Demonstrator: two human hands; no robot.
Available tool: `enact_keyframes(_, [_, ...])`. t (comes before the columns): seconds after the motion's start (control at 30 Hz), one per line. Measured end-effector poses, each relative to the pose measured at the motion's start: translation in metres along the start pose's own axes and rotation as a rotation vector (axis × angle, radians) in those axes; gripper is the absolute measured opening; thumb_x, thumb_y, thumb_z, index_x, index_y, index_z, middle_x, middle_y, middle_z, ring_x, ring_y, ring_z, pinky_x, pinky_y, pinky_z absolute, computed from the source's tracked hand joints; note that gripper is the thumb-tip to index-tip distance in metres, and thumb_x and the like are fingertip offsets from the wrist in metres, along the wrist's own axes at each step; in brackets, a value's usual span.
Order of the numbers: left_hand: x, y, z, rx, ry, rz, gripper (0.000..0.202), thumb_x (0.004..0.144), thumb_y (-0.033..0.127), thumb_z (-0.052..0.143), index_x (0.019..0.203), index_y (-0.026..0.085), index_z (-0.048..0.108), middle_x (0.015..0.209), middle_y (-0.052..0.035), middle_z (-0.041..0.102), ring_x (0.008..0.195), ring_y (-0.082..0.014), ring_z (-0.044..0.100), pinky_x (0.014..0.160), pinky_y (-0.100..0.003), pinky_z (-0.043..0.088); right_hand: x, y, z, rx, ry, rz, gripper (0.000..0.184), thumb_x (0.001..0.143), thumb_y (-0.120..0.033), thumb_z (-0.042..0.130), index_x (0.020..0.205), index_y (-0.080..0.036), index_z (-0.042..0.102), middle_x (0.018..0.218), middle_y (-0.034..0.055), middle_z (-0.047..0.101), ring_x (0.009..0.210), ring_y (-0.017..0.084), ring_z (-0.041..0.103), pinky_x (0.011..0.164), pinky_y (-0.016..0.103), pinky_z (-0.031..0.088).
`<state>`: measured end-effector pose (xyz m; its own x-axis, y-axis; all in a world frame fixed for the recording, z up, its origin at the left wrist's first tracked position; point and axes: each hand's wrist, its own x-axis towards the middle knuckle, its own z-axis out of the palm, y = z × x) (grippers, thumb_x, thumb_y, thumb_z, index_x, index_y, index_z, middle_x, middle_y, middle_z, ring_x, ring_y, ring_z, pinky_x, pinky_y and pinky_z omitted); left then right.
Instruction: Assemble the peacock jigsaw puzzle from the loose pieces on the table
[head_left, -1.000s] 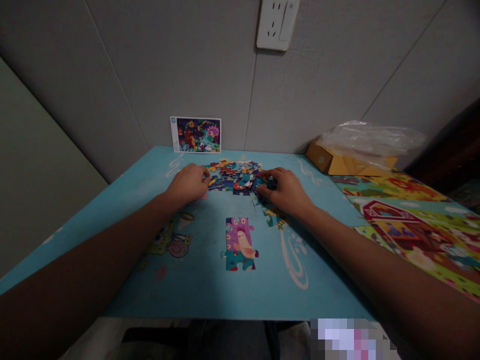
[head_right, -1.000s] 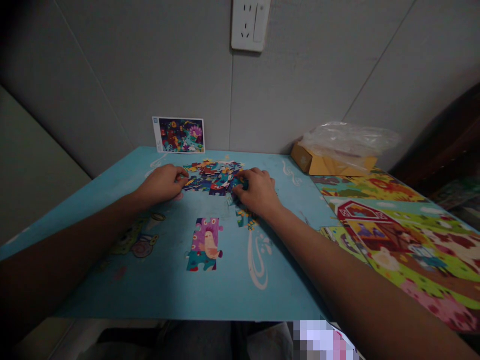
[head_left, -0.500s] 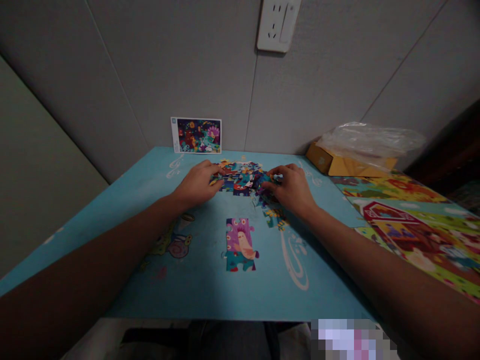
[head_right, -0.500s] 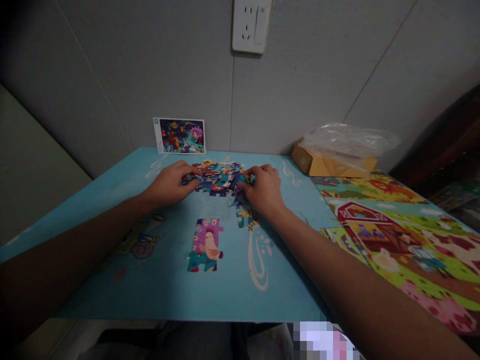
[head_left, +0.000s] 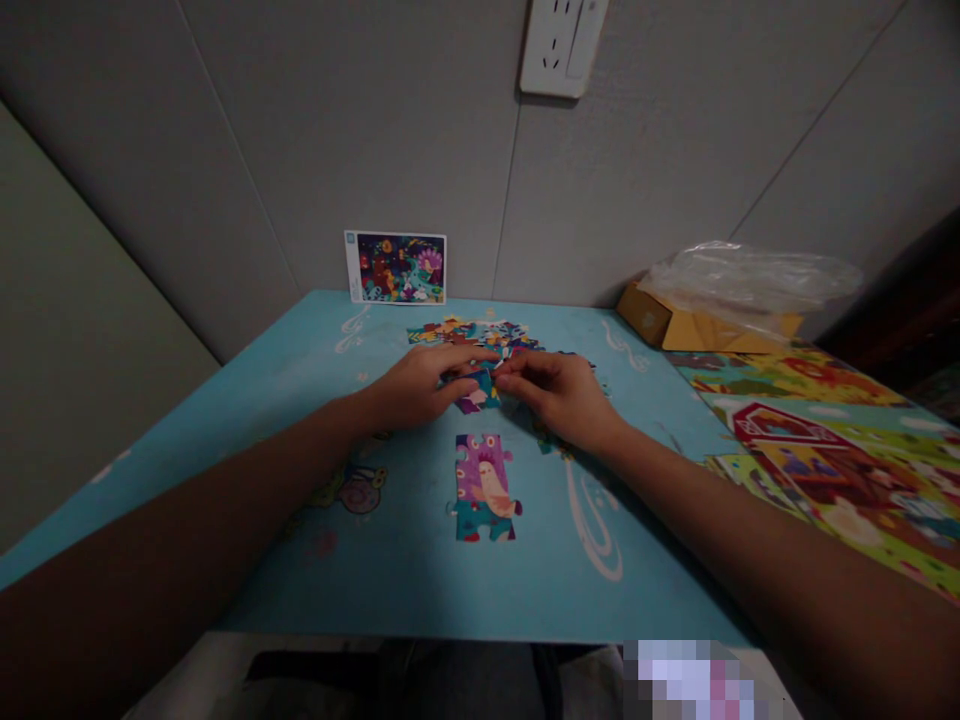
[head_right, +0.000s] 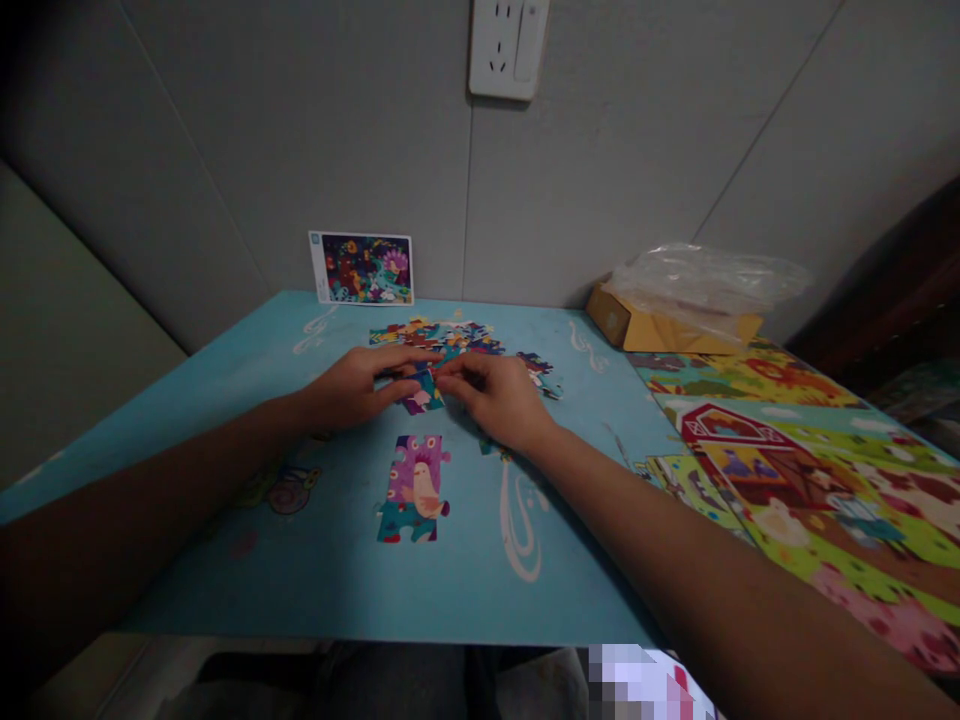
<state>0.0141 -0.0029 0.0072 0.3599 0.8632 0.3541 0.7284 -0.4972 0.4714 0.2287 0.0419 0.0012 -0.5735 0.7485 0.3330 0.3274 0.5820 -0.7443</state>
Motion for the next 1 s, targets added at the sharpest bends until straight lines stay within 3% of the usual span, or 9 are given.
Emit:
enact_keyframes(0.17, [0.005,-0.008,-0.005,0.004,0.245,-0.243,0.033,0.088,0.026,0.05,0.114,0.015,0.066,0.07,-0.0016,0.064,0.066,-0.0171,0.06,0.069,-0.031,0.049,0.007,0.01,-0.015,-0.34,0.218,0.08,0.026,0.085,-0.026,0.06,0.104,-0.017,0.075,0.098,0.0094,0.071,0.085,0.022,0.063,0.081,0.035,0.049])
enact_keyframes(0.23, [0.007,-0.015,-0.007,0.061,0.318,-0.39,0.031,0.088,0.023,0.05,0.114,0.014,0.065,0.071,-0.0025,0.066,0.067,-0.0182,0.062,0.071,-0.032,0.05,0.009,0.015,-0.019,-0.524,0.223,0.143,0.036,0.083,-0.028,0.064,0.115,-0.015,0.073,0.105,0.0143,0.068,0.093,0.026,0.062,0.087,0.038,0.048])
enact_keyframes(0.3, [0.008,-0.023,-0.009,0.19,0.279,-0.501,0.033,0.086,0.023,0.053,0.115,0.013,0.065,0.085,-0.0068,0.07,0.077,-0.0216,0.065,0.079,-0.035,0.051,0.01,0.018,-0.021,-0.629,0.156,0.211,0.044,0.083,-0.033,0.067,0.122,-0.013,0.071,0.108,0.0181,0.065,0.096,0.029,0.061,0.09,0.042,0.047])
enact_keyframes(0.37, [0.008,-0.029,-0.009,0.333,0.166,-0.549,0.038,0.086,0.026,0.057,0.12,0.012,0.065,0.101,-0.0126,0.071,0.093,-0.0269,0.065,0.091,-0.04,0.05,0.009,0.02,-0.021,-0.663,0.094,0.243,0.047,0.084,-0.035,0.067,0.125,-0.013,0.069,0.11,0.0194,0.064,0.097,0.03,0.061,0.09,0.043,0.047])
enact_keyframes(0.5, [0.007,-0.037,-0.007,0.467,0.035,-0.524,0.043,0.089,0.031,0.055,0.127,0.013,0.063,0.112,-0.0168,0.067,0.105,-0.0311,0.062,0.098,-0.043,0.047,0.009,0.022,-0.019,-0.677,0.084,0.229,0.048,0.084,-0.034,0.068,0.128,-0.014,0.068,0.108,0.0186,0.066,0.096,0.031,0.062,0.088,0.045,0.048])
enact_keyframes(0.6, [0.007,-0.037,-0.006,0.494,0.039,-0.493,0.037,0.089,0.031,0.053,0.121,0.016,0.067,0.11,-0.0158,0.066,0.106,-0.031,0.061,0.098,-0.044,0.046,0.009,0.021,-0.02,-0.686,0.118,0.207,0.047,0.082,-0.032,0.071,0.125,-0.015,0.069,0.105,0.0173,0.067,0.094,0.03,0.062,0.085,0.042,0.048])
enact_keyframes(0.7, [0.007,-0.032,-0.007,0.428,0.113,-0.467,0.035,0.087,0.029,0.057,0.116,0.015,0.069,0.11,-0.0156,0.066,0.104,-0.0295,0.061,0.098,-0.042,0.046,0.01,0.019,-0.022,-0.647,0.169,0.21,0.04,0.08,-0.029,0.073,0.117,-0.016,0.072,0.102,0.0141,0.069,0.092,0.027,0.062,0.083,0.037,0.047])
enact_keyframes(0.83, [0.007,-0.02,-0.008,0.273,0.227,-0.293,0.03,0.085,0.027,0.06,0.11,0.016,0.071,0.108,-0.0109,0.068,0.101,-0.0254,0.061,0.096,-0.039,0.046,0.01,0.015,-0.023,-0.507,0.238,0.254,0.026,0.083,-0.024,0.068,0.107,-0.017,0.072,0.087,0.0065,0.07,0.075,0.019,0.062,0.073,0.031,0.046])
enact_keyframes(1.0, [0.006,-0.015,-0.002,0.194,0.143,-0.084,0.027,0.085,0.029,0.06,0.108,0.018,0.069,0.111,-0.0065,0.07,0.11,-0.0241,0.059,0.102,-0.04,0.042,0.01,0.019,-0.023,-0.521,0.251,0.211,0.028,0.084,-0.026,0.066,0.11,-0.02,0.073,0.094,0.0085,0.067,0.08,0.021,0.062,0.078,0.033,0.047])
